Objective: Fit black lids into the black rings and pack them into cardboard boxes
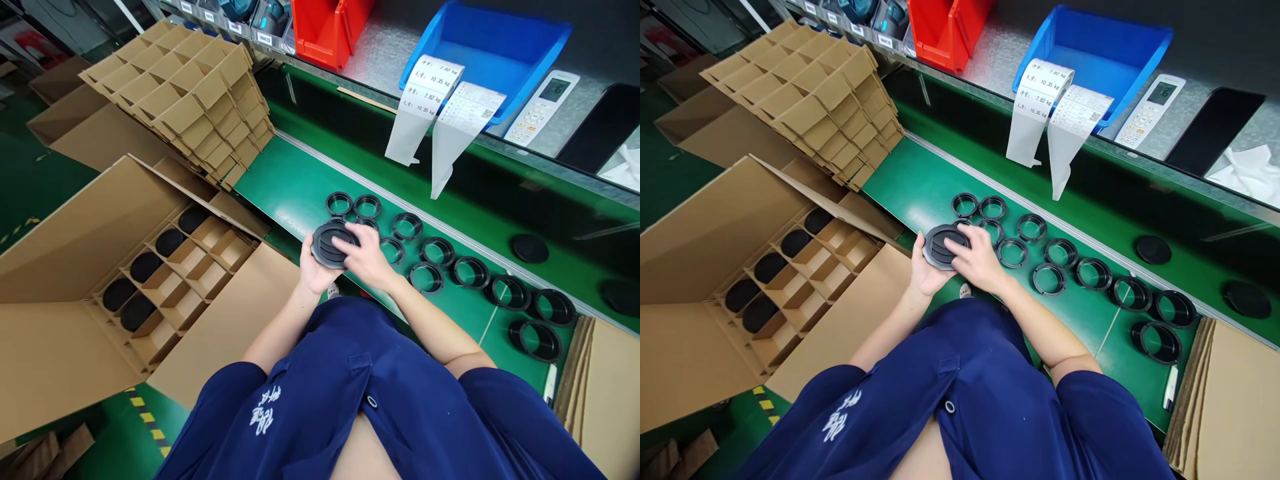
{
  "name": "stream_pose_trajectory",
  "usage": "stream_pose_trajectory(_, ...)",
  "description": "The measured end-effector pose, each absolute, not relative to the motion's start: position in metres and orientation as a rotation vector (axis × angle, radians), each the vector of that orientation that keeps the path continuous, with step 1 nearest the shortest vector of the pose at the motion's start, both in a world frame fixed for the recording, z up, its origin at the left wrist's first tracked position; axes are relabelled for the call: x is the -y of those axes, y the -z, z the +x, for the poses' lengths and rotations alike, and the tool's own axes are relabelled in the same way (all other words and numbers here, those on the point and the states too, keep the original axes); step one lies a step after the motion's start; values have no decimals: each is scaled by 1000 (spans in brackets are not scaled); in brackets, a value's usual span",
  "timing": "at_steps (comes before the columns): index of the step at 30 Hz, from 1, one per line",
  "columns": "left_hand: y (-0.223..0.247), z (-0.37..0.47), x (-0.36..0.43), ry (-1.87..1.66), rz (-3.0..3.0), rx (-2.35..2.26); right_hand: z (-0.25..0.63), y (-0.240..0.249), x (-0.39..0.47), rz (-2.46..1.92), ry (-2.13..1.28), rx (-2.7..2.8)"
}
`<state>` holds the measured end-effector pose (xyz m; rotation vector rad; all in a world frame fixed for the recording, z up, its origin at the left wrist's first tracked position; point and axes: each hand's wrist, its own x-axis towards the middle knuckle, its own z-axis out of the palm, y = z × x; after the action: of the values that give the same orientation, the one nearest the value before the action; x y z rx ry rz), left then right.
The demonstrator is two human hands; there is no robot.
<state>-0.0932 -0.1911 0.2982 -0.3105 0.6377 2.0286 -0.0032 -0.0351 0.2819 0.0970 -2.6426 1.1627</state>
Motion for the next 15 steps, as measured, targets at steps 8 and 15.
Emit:
stream_pose_trajectory(8, -246, -85, 202, -1813, -593, -617, 0, -213, 47, 138, -1450, 2992)
stream_pose_trajectory(15, -219, -112, 216, -1789, -710, -817, -74, -176, 34, -289, -1204, 3079)
